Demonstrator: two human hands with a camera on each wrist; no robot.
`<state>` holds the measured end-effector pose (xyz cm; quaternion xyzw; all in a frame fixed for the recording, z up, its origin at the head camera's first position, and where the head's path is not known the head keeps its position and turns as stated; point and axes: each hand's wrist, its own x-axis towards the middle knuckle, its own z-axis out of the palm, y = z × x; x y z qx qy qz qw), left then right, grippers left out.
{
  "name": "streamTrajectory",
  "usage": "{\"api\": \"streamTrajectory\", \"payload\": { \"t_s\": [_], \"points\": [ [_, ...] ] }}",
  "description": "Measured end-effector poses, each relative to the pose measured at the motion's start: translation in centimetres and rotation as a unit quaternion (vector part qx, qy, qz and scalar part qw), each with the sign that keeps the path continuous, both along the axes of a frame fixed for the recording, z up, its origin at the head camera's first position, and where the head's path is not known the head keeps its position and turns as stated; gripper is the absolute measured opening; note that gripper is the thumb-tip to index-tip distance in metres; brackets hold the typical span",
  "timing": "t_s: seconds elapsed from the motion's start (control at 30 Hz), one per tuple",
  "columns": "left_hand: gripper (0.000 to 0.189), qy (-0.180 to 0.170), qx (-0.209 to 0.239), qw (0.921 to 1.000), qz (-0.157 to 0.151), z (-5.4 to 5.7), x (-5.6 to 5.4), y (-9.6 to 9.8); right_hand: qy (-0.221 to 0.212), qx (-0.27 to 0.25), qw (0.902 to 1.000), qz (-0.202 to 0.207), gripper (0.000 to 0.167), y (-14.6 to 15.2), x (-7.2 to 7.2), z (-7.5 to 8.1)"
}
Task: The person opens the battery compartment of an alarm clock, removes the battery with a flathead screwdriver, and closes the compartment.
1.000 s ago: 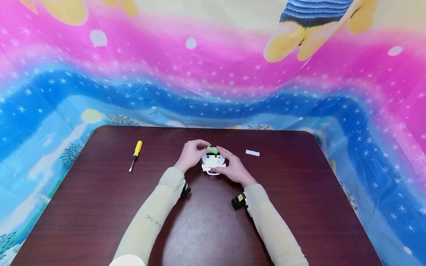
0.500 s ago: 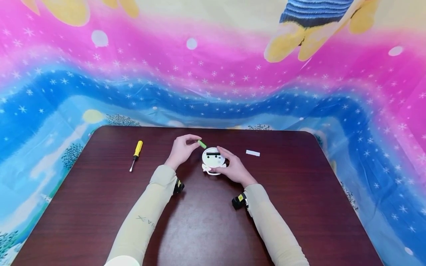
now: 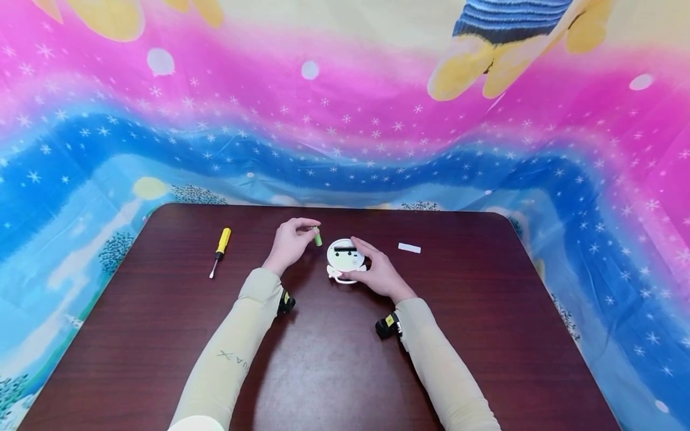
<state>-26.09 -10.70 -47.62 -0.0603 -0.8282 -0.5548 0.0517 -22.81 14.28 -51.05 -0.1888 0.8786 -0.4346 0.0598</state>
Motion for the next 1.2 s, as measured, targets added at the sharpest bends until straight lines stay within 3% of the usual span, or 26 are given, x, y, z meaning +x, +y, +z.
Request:
{"api": "streamTrajectory", "payload": {
  "t_s": [0.17,0.57,0.8,1.2],
  "points": [
    [0.023,-0.010,0.012,0.9999,0.003,-0.1,0.0,-0.3,-0.003,0.000,1.0000,0.000,0.091,0.0,0.0,0.0],
    [0.028,-0.013,-0.014,0.9986,0.049,0.0,0.2,-1.9,-0.001,-0.005,1.0000,0.004,0.090,0.1,0.1,-0.1],
    [0.037,-0.042,0.004,0.9964,0.074,-0.2,0.1,-3.4,0.011,-0.007,0.9999,0.001,0.091,-0.1,0.0,0.0],
    [0.033,-0.057,0.005,0.9948,0.084,0.1,0.4,-5.4,0.009,-0.002,1.0000,0.000,0.090,-0.1,0.0,-0.1]
  ]
}}
